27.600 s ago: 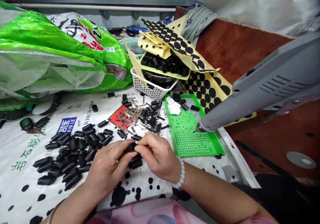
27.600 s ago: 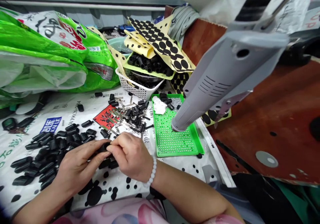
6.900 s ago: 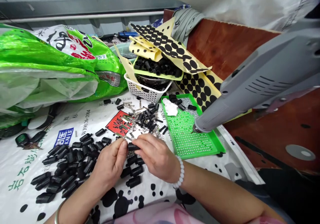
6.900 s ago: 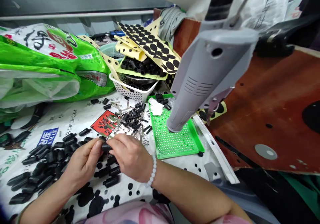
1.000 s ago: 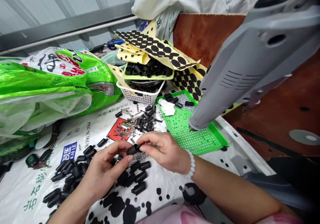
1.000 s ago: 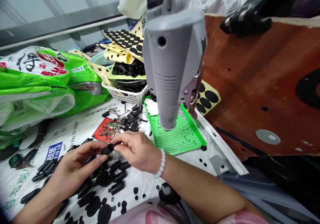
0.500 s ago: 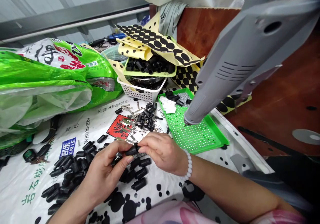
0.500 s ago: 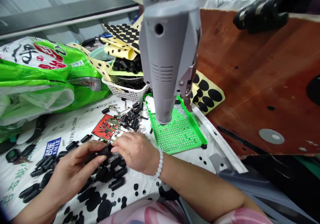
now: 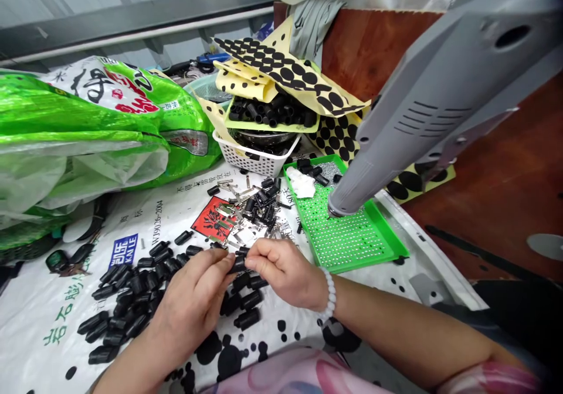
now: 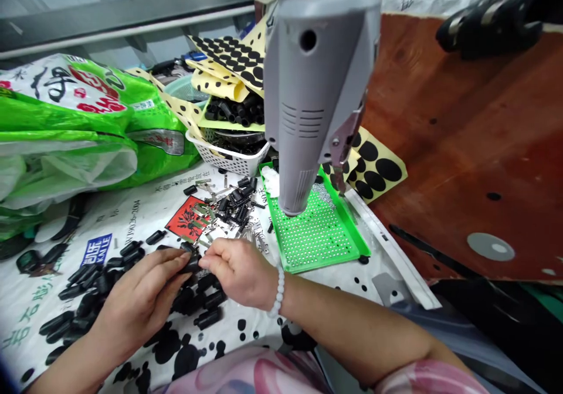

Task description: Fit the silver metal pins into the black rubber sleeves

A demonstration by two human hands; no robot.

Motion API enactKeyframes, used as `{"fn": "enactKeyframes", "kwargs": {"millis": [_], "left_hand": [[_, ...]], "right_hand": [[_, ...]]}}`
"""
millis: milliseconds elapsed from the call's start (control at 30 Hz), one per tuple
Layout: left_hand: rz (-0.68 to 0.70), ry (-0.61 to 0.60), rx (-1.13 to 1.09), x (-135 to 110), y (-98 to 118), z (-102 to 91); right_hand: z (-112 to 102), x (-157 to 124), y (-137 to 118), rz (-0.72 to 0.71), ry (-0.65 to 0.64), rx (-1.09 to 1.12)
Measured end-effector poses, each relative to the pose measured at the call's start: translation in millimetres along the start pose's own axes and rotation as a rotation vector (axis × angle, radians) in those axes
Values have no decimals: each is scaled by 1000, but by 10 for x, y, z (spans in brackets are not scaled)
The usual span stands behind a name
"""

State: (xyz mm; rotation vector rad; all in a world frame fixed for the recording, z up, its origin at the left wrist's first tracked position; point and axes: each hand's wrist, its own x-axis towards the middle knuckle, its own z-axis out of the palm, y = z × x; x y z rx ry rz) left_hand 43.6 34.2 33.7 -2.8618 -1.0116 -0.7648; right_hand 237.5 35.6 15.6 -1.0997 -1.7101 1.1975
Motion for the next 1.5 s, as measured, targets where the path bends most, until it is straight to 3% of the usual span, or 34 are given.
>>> {"fn": "enactKeyframes", "kwargs": {"millis": [133, 300, 467, 567, 733, 867, 967, 1167, 1400, 1500], "left_hand": [[-60, -13, -46, -41, -2, 26], [-322, -89, -368, -69, 26, -19], [-706, -216, -865, -35, 40, -99], [-870, -313, -1213, -18, 38, -121], [-1096, -368, -1808, -25, 68, -105], [-1262, -470, -1983, -59, 114, -135], [-1238, -413, -1843, -82, 148, -177], [-943, -261, -1188, -91, 215, -209], [-433, -113, -452, -190, 235, -80], [-300, -35, -231, -224, 234, 3]], "right_hand": [[37, -17, 13, -20, 11, -55], [57, -48, 1, -375, 96, -368], [62, -67, -18, -577, 170, -648], [50, -74, -53, -674, 162, -695], [24, -83, -112, -775, 156, -704], [27, -90, -115, -825, 101, -695], [57, -91, -85, -811, 101, -636], [124, -103, -36, -584, 147, -555], [182, -115, -2, -483, 192, -537], [211, -116, 24, -403, 180, -509]]}}
